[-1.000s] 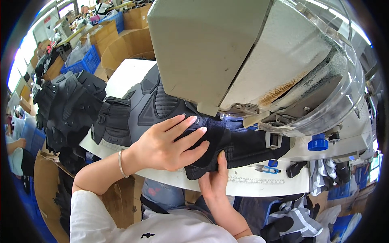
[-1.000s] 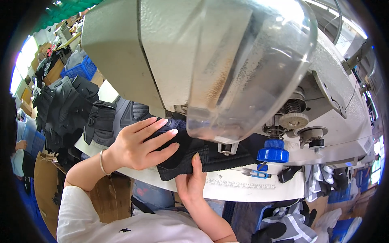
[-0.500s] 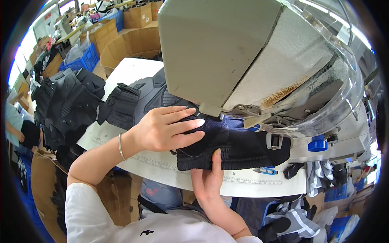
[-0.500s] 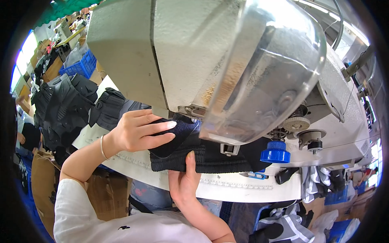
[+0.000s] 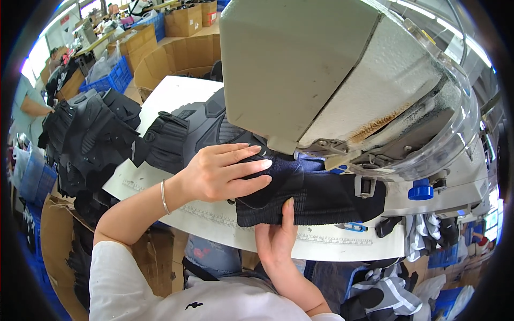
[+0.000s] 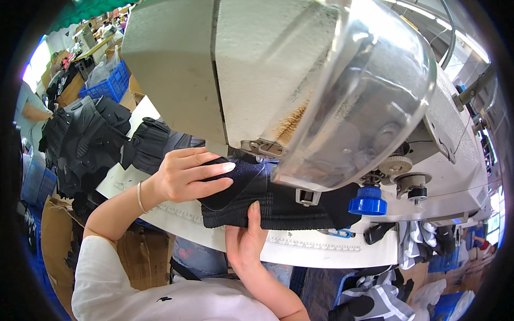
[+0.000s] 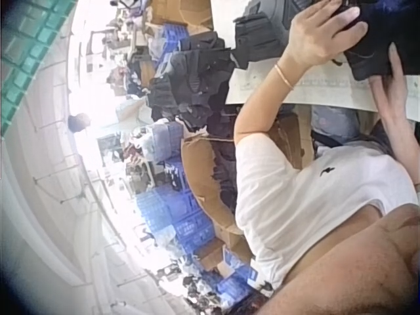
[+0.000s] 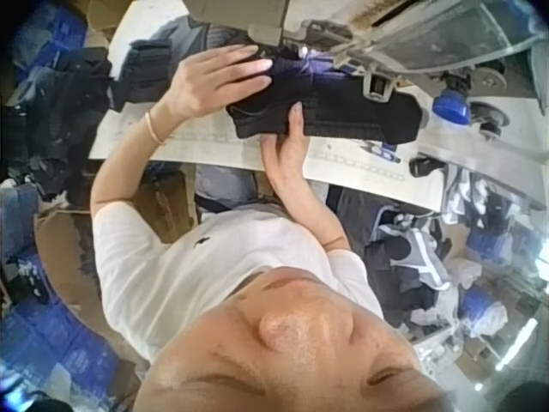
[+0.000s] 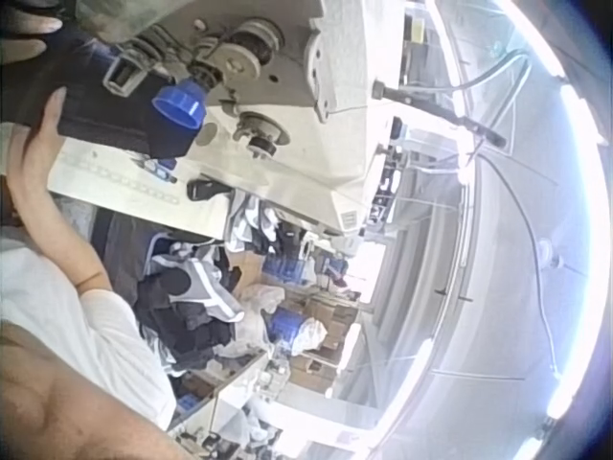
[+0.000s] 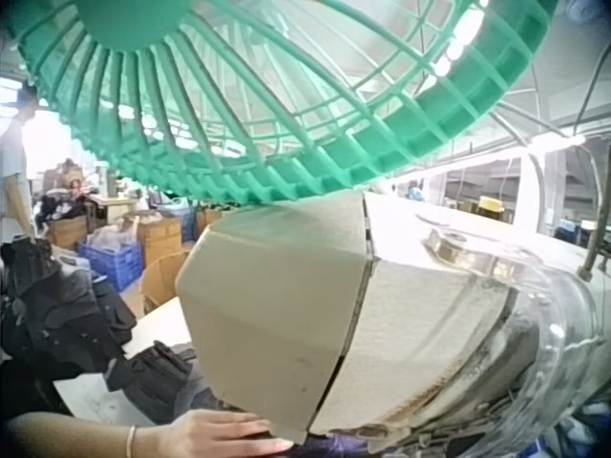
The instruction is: Sewing components of a black protective gear piece using an industrial sewing machine.
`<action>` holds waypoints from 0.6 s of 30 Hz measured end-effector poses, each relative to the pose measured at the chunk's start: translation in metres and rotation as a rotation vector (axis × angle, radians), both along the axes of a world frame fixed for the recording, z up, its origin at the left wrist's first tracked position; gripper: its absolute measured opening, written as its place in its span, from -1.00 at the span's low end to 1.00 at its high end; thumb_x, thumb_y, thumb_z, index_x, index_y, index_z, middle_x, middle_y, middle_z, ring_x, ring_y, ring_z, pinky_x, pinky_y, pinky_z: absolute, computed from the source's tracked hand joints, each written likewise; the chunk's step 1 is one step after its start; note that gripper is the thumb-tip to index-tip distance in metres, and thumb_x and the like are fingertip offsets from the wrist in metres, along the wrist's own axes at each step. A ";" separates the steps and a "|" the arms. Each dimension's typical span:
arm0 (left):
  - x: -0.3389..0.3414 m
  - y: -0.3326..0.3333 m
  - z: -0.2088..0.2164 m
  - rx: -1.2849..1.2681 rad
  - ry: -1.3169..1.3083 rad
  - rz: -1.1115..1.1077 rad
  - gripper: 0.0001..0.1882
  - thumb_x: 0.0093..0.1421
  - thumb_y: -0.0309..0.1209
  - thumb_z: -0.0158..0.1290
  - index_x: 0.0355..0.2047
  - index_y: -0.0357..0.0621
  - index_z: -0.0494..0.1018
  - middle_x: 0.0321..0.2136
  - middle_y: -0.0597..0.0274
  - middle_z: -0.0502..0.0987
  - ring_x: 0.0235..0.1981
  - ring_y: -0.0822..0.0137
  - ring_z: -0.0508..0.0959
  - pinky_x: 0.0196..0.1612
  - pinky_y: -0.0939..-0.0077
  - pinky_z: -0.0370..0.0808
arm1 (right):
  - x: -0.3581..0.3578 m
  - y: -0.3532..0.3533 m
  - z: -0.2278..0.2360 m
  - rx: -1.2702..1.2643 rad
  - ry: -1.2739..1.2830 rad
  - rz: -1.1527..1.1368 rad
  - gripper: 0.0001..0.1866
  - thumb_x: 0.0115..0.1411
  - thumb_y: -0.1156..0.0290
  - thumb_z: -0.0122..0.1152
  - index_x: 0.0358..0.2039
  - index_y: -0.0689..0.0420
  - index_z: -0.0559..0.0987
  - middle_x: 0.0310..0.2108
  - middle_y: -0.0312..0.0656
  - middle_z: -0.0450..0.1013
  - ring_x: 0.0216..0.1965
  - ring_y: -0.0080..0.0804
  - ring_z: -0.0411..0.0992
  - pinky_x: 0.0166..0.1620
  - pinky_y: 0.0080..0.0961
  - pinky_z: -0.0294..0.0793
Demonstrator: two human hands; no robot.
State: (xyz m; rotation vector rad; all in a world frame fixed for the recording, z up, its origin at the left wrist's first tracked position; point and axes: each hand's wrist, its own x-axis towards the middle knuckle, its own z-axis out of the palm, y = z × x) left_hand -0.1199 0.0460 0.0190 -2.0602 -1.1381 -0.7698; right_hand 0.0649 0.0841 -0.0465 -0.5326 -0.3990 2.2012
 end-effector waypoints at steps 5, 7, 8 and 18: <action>0.003 -0.001 0.001 0.006 -0.019 0.014 -0.69 -0.15 -0.40 0.13 -0.30 -0.02 0.58 -0.21 0.24 0.56 -0.17 0.16 0.60 -0.12 0.33 0.62 | 0.000 0.001 -0.002 -0.014 0.072 -0.002 -0.55 0.30 0.30 0.11 0.17 0.04 0.30 0.12 -0.26 0.33 0.13 -0.35 0.30 0.22 -0.22 0.28; 0.003 -0.001 0.000 0.005 -0.024 0.036 -0.71 -0.14 -0.41 0.14 -0.31 0.00 0.58 -0.20 0.25 0.55 -0.19 0.18 0.60 -0.11 0.34 0.62 | 0.000 -0.001 -0.001 -0.015 0.080 -0.002 -0.55 0.31 0.29 0.10 0.17 0.05 0.30 0.12 -0.25 0.34 0.13 -0.35 0.30 0.22 -0.23 0.28; 0.003 -0.002 0.001 0.005 -0.022 0.036 -0.71 -0.14 -0.41 0.14 -0.31 0.00 0.58 -0.20 0.25 0.55 -0.19 0.18 0.60 -0.11 0.34 0.62 | 0.000 -0.002 -0.001 -0.011 0.090 0.009 -0.54 0.31 0.27 0.10 0.17 0.05 0.29 0.13 -0.25 0.33 0.14 -0.34 0.30 0.23 -0.23 0.27; 0.052 -0.090 0.039 -0.148 0.028 0.149 -0.79 -0.16 -0.44 0.20 -0.41 0.00 0.56 -0.32 0.19 0.59 -0.32 0.15 0.61 -0.24 0.35 0.63 | 0.073 -0.051 -0.048 -0.038 -0.015 0.443 -0.21 0.24 -0.17 0.00 0.31 0.08 0.15 0.31 -0.20 0.13 0.29 -0.24 0.15 0.33 -0.23 0.10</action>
